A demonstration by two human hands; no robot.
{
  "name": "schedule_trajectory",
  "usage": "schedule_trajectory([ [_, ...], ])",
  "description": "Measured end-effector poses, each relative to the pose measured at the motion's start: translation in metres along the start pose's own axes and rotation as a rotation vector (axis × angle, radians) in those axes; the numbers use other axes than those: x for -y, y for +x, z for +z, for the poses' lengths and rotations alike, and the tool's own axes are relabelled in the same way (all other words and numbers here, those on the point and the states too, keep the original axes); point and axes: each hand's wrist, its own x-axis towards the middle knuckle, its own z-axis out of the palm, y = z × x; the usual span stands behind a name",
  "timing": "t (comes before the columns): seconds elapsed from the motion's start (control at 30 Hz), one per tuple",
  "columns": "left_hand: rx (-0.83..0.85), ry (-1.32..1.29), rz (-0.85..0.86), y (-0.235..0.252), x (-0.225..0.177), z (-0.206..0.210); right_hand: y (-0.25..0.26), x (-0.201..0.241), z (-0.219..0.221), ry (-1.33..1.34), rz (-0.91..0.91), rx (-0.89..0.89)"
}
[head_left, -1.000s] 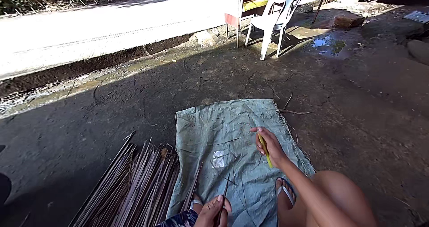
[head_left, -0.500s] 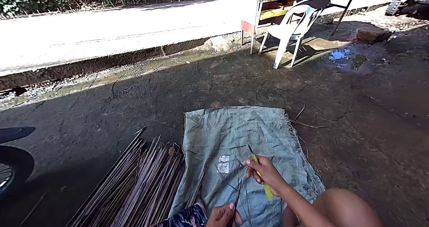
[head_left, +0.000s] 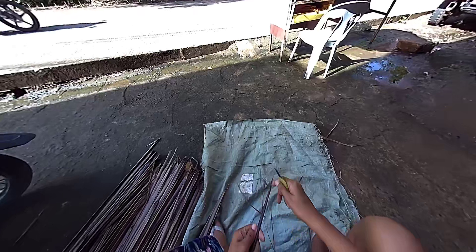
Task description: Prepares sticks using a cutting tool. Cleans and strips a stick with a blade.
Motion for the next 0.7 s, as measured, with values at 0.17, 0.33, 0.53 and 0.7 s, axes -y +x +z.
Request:
schedule_trajectory([
  [0.17,-0.051,-0.153,0.003,0.01,0.0,-0.001,-0.027,-0.008,0.043,-0.778,-0.578,-0.15],
  [0.33,-0.06,-0.147,-0.007,0.009,0.0,0.0,-0.018,-0.01,0.042,-0.881,-0.493,-0.216],
  [0.53,-0.016,-0.085,-0.033,0.005,0.006,0.002,0.015,0.012,-0.015,-0.856,0.203,-0.025],
  [0.7,-0.064,-0.108,-0.006,0.008,0.005,-0.001,-0.013,0.013,0.006,-0.708,-0.01,0.01],
])
